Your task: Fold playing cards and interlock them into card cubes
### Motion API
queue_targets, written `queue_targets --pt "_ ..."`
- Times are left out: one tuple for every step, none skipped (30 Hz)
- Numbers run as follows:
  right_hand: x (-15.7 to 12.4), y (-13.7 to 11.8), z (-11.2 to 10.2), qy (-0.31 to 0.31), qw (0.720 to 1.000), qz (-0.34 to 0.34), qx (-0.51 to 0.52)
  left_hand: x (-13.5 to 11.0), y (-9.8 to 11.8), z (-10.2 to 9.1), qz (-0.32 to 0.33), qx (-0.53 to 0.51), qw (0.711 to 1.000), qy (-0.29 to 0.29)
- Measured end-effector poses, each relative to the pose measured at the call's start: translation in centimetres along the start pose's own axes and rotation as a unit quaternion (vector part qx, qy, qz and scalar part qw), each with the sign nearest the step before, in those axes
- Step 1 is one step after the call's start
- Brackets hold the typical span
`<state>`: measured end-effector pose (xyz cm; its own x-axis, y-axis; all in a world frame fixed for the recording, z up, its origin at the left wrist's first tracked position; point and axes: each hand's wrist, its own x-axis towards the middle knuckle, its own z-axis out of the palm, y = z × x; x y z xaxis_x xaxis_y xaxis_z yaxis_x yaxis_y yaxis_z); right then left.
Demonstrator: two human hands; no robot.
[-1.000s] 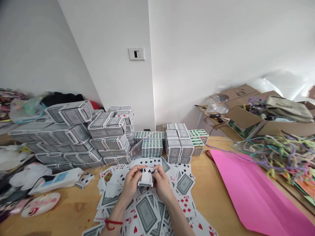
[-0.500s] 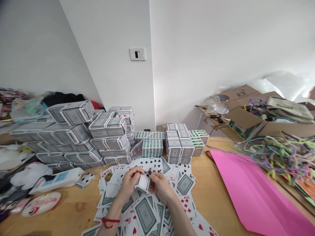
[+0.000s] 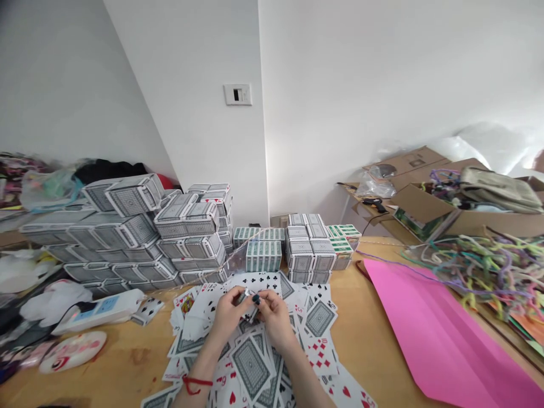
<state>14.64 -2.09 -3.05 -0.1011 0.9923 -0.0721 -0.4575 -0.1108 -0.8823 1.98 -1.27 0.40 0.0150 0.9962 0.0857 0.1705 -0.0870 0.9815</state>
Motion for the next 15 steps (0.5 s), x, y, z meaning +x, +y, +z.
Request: queue_targets --pt "0.1 0.2 -0.1 0.004 1.0 -0.001 -0.001 -0.1 -0.1 0.3 0.003 0.012 1.0 0.025" --pt "0.1 0.4 -0.1 0.006 1.0 -0.001 0.001 -0.1 -0.2 0.6 0.005 0.018 0.999 0.042" --pt "0.1 0.4 -0.1 0.007 1.0 -0.002 0.005 -0.2 -0.2 0.8 0.008 0.02 0.999 0.05" --pt "0.0 0.5 -0.1 0.006 1.0 -0.001 0.009 -0.3 -0.3 0.9 0.01 0.016 0.998 0.052" --pt "0.0 0.4 -0.1 0.003 1.0 0.0 0.011 -0.3 -0.3 1.0 0.01 0.01 0.999 0.051" --pt "-0.1 0.4 -0.1 -0.002 1.0 0.002 0.011 -0.3 -0.4 1.1 0.009 0.002 0.999 0.053" --pt "-0.2 0.4 0.0 -0.006 1.0 0.003 0.009 -0.4 -0.4 1.1 0.007 -0.007 0.998 0.059" --pt "-0.2 0.3 0.0 -0.009 1.0 0.004 0.006 -0.3 -0.5 1.2 0.003 -0.017 0.998 0.065" --pt "-0.3 0.3 0.1 -0.011 1.0 0.002 0.0 -0.3 -0.6 1.2 -0.001 -0.03 0.997 0.071" --pt "-0.3 0.4 0.1 -0.011 1.0 0.0 -0.005 -0.3 -0.7 1.2 -0.006 -0.046 0.996 0.077" --pt "-0.4 0.5 0.2 -0.008 1.0 -0.004 -0.01 -0.3 -0.8 1.2 -0.012 -0.065 0.995 0.081" --pt "-0.4 0.5 0.3 -0.005 1.0 -0.008 -0.015 -0.2 -0.9 1.3 -0.019 -0.085 0.993 0.081" --pt "-0.4 0.6 0.3 -0.003 1.0 -0.01 -0.018 -0.2 -1.0 1.3 -0.027 -0.104 0.991 0.081" --pt "-0.4 0.7 0.4 -0.002 1.0 -0.01 -0.02 -0.1 -1.1 1.3 -0.035 -0.122 0.989 0.081" --pt "-0.4 0.7 0.5 0.0 1.0 -0.008 -0.02 -0.1 -1.1 1.3 -0.045 -0.136 0.986 0.084"
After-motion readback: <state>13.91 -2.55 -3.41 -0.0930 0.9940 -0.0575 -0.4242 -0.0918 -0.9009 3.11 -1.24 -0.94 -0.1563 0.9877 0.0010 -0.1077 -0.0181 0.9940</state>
